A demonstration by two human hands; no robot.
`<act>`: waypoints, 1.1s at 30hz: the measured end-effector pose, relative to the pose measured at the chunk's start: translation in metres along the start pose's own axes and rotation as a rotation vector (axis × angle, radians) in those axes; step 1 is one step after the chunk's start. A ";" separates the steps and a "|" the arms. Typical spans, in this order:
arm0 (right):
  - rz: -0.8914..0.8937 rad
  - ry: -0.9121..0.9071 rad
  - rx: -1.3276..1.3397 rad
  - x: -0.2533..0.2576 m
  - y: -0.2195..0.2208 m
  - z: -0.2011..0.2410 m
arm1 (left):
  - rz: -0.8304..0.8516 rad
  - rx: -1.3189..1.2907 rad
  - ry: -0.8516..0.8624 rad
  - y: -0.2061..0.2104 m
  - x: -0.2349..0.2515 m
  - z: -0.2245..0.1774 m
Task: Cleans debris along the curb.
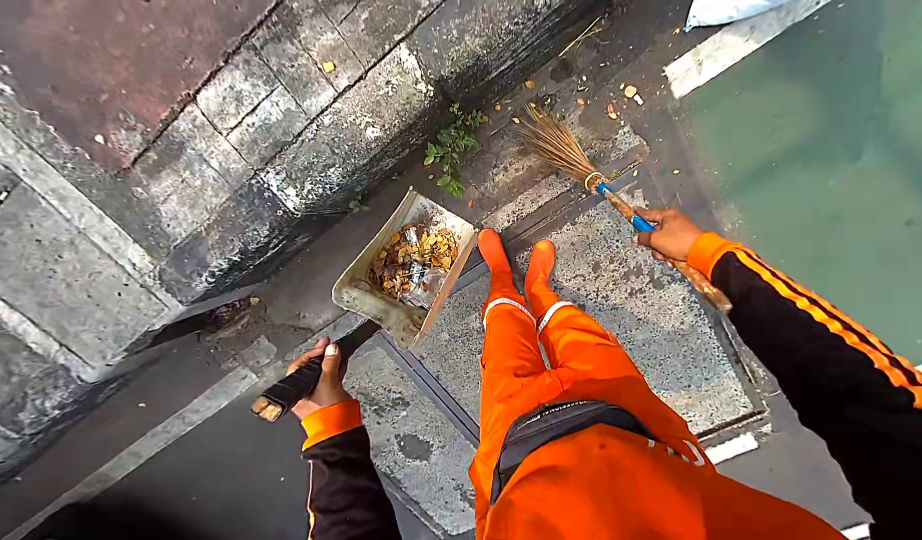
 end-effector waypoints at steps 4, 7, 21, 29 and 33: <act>0.110 -0.063 0.171 0.038 0.028 0.048 | 0.209 0.024 0.093 0.085 0.034 -0.002; 0.058 0.001 0.288 0.093 0.019 0.041 | 0.333 0.045 0.134 0.152 0.057 -0.004; -0.470 0.411 0.682 0.038 -0.051 0.010 | 0.542 0.548 0.044 0.436 0.105 -0.007; -0.353 0.240 0.683 -0.008 -0.062 0.058 | 0.426 0.677 0.036 0.482 0.121 -0.013; -0.540 0.334 0.576 0.047 -0.138 0.032 | 0.397 0.706 0.006 0.486 0.128 -0.020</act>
Point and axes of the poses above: each hand's wrist, its own x-axis towards the middle knuckle, its own y-axis out of the palm, z = x × y, the point moved 9 cm from there along x, towards the middle knuckle, and after that the axes turned 7 degrees about -y, right-handed, at the moved point
